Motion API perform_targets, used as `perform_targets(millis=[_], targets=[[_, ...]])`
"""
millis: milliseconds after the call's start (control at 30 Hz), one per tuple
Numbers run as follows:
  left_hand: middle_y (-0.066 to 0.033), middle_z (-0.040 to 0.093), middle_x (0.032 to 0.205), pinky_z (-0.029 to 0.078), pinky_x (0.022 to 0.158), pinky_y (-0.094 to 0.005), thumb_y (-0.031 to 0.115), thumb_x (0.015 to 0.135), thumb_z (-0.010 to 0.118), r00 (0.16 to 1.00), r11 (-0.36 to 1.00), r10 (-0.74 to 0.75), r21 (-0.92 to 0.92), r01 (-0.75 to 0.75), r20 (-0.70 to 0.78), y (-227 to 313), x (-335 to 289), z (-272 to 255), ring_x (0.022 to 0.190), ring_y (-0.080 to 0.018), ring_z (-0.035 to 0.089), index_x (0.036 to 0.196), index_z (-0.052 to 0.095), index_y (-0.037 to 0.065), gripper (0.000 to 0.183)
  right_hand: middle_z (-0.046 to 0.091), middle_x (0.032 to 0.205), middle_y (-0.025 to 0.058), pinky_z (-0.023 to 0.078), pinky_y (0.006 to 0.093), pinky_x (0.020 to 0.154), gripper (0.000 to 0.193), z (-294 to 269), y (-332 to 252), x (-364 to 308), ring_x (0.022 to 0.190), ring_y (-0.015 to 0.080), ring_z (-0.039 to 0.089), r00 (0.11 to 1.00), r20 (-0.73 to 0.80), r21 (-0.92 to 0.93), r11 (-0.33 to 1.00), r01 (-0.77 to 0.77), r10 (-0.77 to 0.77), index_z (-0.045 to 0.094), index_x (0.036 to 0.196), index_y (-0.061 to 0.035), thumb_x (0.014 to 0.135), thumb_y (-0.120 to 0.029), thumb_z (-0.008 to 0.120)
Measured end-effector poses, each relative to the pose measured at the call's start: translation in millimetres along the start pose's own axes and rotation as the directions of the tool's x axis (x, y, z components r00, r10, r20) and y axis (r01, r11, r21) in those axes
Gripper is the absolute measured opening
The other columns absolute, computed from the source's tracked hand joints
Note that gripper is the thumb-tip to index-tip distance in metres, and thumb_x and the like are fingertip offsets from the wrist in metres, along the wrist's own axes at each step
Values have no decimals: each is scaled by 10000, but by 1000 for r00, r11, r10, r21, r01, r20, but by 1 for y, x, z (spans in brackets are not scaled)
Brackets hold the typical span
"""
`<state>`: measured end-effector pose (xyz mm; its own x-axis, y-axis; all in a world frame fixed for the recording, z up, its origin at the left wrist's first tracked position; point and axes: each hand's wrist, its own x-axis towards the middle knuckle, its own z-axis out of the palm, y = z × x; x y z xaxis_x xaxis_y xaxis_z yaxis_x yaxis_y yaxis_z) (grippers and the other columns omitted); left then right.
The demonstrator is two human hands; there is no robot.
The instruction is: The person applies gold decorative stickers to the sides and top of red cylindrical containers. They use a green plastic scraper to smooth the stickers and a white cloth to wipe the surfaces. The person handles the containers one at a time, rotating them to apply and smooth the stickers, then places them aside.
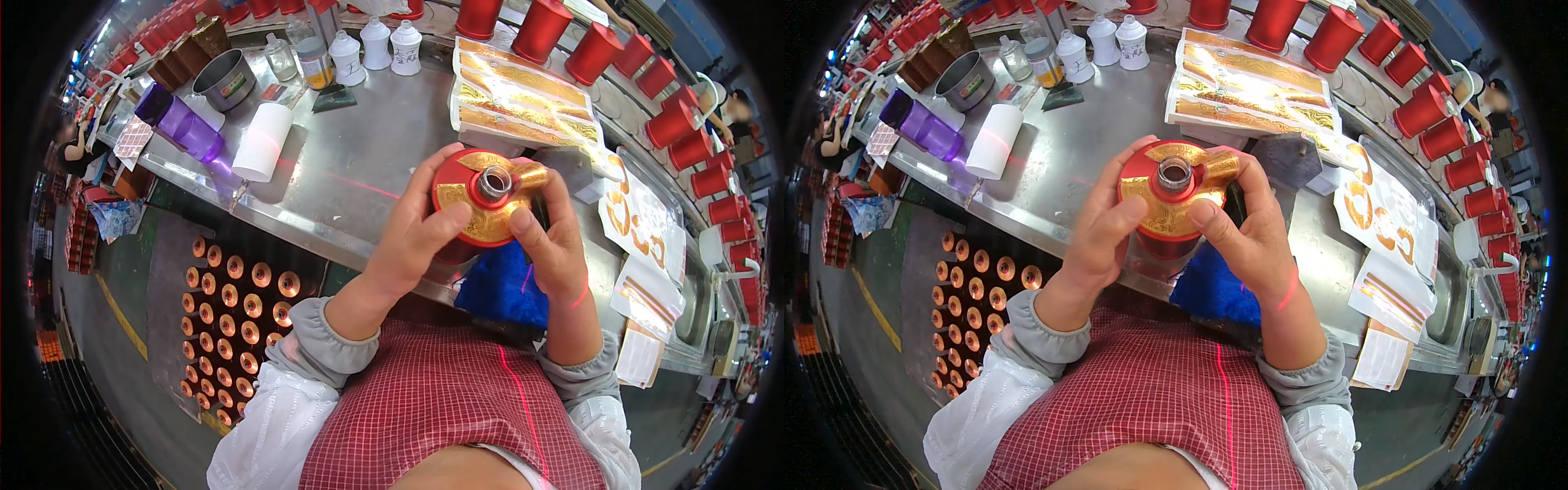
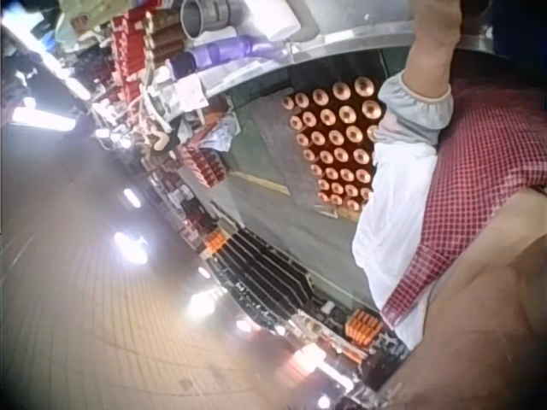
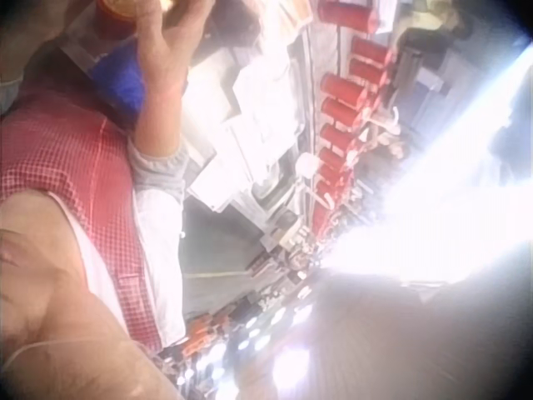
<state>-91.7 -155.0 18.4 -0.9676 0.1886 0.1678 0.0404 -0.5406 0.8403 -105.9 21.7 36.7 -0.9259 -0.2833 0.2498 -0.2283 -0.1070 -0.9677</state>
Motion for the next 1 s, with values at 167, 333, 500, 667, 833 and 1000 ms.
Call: perform_targets(millis=[167, 333, 500, 667, 833, 1000], targets=[[-125, 465, 1309, 373, 1044, -327, 202, 863, 646, 1000, 999, -15, 32, 15, 16, 0, 1, -4, 1214, -184, 474, 1426, 266, -3, 710, 553, 1181, 70, 385, 313, 993, 536, -2, 2, 1, 1122, 154, 507, 1000, 20, -86, 996, 5, -3, 465, 1255, -13, 850, -247, 727], [-116, 479, 1283, 383, 1036, -324, 170, 853, 639, 999, 998, -51, -38, 51, -18, 5, 0, 3, 1192, -181, 488, 1414, 283, 0, 686, 543, 1198, 72, 380, 320, 1003, 554, -7, 1, 1, 1139, 162, 500, 998, 47, -73, 996, -42, 46, 455, 1271, -16, 846, -239, 731], [-107, 546, 1198, 435, 984, -316, 109, 843, 614, 987, 978, -140, -168, 125, -83, 10, 5, 3, 1104, -170, 551, 1314, 398, 6, 528, 542, 1205, 76, 380, 316, 1004, 560, -4, 2, -1, 1146, 161, 499, 998, 37, -18, 998, -53, 53, 439, 1285, -11, 848, -210, 728], [-113, 578, 1165, 458, 962, -325, 129, 846, 613, 979, 950, -190, -265, 165, -69, 11, 14, -4, 1068, -176, 580, 1241, 459, -2, 444, 546, 1209, 76, 377, 307, 1010, 554, 4, -3, -3, 1155, 157, 499, 996, 10, 114, 989, -90, 89, 427, 1292, -11, 852, -172, 722], [-127, 568, 1203, 446, 985, -340, 215, 867, 616, 977, 939, -194, -305, 159, -85, 8, 13, -5, 1128, -195, 560, 1277, 435, -13, 503, 551, 1213, 73, 378, 307, 1013, 554, 2, -1, -4, 1157, 155, 500, 995, -2, 97, 991, -94, 95, 424, 1296, -13, 853, -164, 721], [-121, 507, 1255, 415, 998, -315, 239, 898, 622, 998, 994, -55, -98, 51, -36, -2, 3, -2, 1158, -171, 506, 1341, 364, 0, 566, 548, 1218, 74, 377, 309, 1017, 556, 3, -1, -5, 1163, 156, 500, 995, -16, 120, 988, -92, 95, 427, 1299, -17, 851, -161, 722]])
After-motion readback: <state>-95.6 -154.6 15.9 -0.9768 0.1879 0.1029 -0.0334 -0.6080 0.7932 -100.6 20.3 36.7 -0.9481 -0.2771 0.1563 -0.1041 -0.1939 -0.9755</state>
